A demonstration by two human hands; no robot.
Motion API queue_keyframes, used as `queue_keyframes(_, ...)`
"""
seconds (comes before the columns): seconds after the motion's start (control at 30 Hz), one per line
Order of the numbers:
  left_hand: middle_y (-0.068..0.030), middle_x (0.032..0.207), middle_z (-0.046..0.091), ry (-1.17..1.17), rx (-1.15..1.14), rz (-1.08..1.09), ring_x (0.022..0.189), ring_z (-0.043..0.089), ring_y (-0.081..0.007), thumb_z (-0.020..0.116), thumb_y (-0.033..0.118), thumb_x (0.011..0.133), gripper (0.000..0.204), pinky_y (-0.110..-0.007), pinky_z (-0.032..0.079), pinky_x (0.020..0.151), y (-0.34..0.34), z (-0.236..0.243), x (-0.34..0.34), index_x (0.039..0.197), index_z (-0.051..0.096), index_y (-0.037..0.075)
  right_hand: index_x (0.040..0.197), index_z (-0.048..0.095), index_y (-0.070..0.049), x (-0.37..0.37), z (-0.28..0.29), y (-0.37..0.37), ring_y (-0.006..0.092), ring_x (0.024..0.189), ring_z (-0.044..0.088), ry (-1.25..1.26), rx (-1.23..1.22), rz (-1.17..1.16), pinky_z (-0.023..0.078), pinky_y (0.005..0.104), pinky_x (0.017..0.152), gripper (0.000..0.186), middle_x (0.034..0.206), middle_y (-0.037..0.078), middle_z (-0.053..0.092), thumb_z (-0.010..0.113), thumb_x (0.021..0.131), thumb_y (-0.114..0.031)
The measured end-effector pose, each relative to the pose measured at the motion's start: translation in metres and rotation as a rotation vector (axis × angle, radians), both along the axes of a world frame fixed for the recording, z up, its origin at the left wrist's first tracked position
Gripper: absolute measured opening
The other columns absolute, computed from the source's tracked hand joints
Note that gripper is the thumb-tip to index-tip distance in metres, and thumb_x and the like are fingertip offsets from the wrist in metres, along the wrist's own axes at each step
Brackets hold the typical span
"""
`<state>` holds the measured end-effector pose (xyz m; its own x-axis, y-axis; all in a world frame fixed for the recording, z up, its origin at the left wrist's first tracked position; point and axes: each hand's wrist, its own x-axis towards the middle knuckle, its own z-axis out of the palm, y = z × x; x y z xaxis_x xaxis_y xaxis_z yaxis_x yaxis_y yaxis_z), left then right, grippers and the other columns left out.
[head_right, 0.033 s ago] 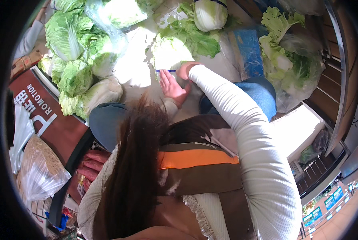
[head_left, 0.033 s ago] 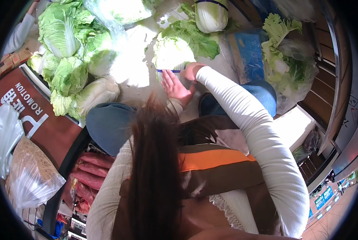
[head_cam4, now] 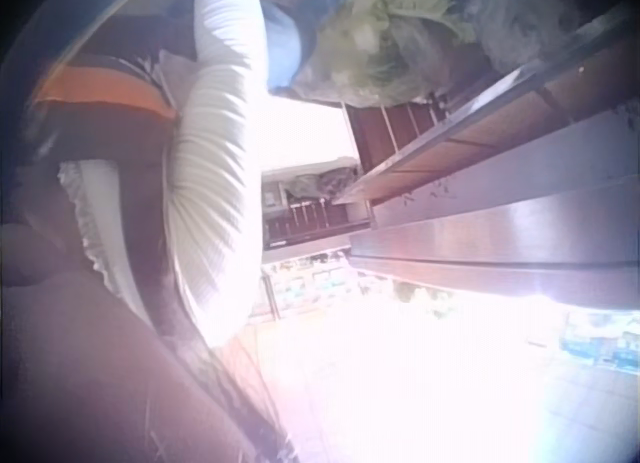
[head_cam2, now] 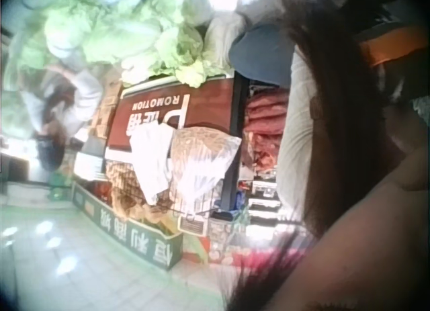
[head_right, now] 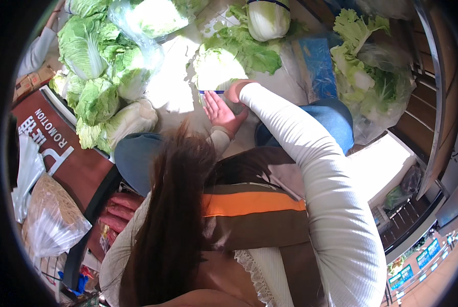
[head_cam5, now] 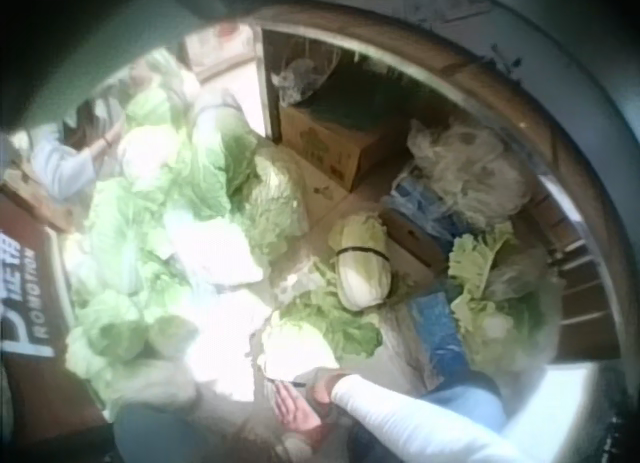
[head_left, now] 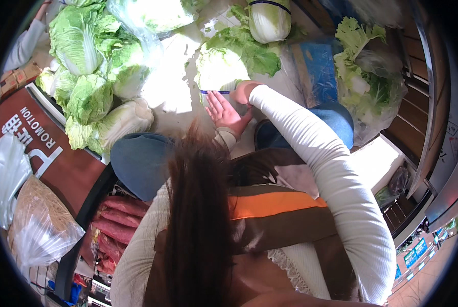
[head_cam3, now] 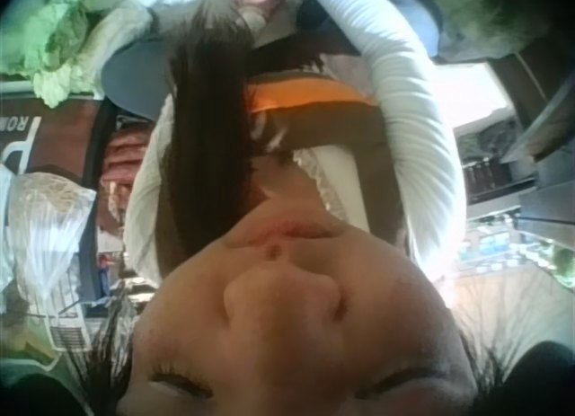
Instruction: The person sits on the floor and wraps blue rubber bands around individual cabbages to bundle them. They then lift each bundled cabbage and place it onto a nearby display shelf.
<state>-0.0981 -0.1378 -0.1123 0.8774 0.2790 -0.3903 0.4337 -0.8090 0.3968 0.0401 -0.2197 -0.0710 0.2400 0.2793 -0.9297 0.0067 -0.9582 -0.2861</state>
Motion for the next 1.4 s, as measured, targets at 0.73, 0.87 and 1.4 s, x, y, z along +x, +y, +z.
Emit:
queue_keyframes(0.73, -0.0271, 0.154, 0.027, -0.077, -0.143, 0.226, 0.142, 0.031, -0.0364, 0.083, 0.056, 0.067, 0.124, -0.043, 0.028, 0.116, 0.062, -0.044, 0.012, 0.151, 0.016, -0.006, 0.095, 0.075, -0.002, -0.025, -0.152, -0.04, 0.0301, 0.087, 0.07, -0.216, 0.194, 0.351, 0.056, 0.0409, 0.078, 0.025, 0.097, 0.019, 0.071, 0.062, 0.078, -0.013)
queue_keyframes(0.87, -0.0176, 0.13, 0.058, 0.048, -0.922, 0.517, 0.109, 0.062, -0.0255, 0.062, 0.064, 0.087, 0.094, -0.033, 0.051, 0.09, 0.113, -0.098, 0.034, 0.144, 0.035, -0.006, 0.079, 0.072, -0.001, -0.041, -0.181, -0.035, 0.0239, 0.053, 0.066, 0.137, 0.136, -0.487, 0.052, 0.0369, 0.052, 0.033, 0.065, 0.016, 0.068, 0.045, 0.087, -0.017)
queue_keyframes(1.4, -0.0171, 0.134, 0.058, 0.261, -1.629, 0.865, 0.123, 0.056, -0.0298, 0.03, 0.059, 0.101, 0.07, -0.041, 0.044, 0.104, 0.116, -0.119, 0.049, 0.143, 0.045, 0.005, 0.104, 0.068, 0.003, -0.059, -0.148, -0.027, 0.0412, 0.103, 0.065, -0.463, 0.013, -0.376, 0.051, 0.051, 0.088, 0.038, 0.111, 0.027, 0.065, 0.038, 0.092, -0.019)
